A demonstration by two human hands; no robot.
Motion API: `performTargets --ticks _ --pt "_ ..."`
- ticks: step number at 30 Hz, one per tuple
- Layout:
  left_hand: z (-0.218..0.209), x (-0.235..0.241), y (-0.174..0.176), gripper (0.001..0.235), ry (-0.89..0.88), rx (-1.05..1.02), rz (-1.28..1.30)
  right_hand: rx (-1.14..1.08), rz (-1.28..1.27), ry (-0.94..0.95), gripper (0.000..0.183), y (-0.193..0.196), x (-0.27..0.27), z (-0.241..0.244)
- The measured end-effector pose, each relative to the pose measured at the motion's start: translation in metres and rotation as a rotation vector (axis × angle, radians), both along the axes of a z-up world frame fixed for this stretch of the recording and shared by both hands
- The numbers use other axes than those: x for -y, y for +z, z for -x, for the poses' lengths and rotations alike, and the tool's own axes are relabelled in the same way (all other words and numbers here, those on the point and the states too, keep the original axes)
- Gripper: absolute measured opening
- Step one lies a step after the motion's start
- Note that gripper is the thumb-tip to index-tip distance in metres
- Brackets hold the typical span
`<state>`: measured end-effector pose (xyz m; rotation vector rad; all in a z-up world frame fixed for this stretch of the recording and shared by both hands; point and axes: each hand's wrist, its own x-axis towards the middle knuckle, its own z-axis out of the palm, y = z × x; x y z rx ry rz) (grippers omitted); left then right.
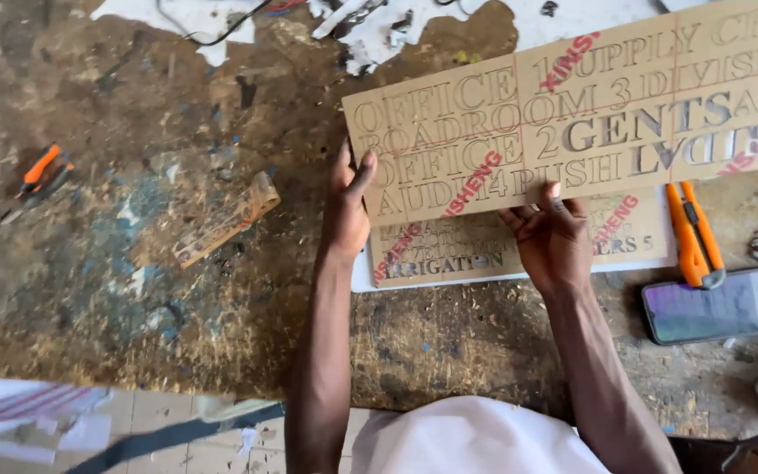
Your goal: Using a utility knife to weed out letters and remove protective film from sign boards.
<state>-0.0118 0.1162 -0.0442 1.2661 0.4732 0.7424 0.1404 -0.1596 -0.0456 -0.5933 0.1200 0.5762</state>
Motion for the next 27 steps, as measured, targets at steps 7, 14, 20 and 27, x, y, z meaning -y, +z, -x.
performTargets --ticks 7,14,20,27 --pt "-0.011 0.024 0.031 0.105 -0.187 0.079 0.293 0.063 0.070 -0.009 0.025 0.009 0.017 -0.020" --pt "-0.005 0.027 -0.049 0.093 -0.383 0.157 0.323 0.083 0.080 -0.023 0.022 0.004 0.028 -0.027" --pt "-0.005 0.036 0.003 0.095 -0.347 0.157 0.266 0.103 0.060 -0.029 0.024 0.003 0.027 -0.022" --pt "-0.007 0.040 0.014 0.090 -0.321 0.099 0.113 0.109 0.039 -0.045 0.025 0.002 0.025 -0.022"
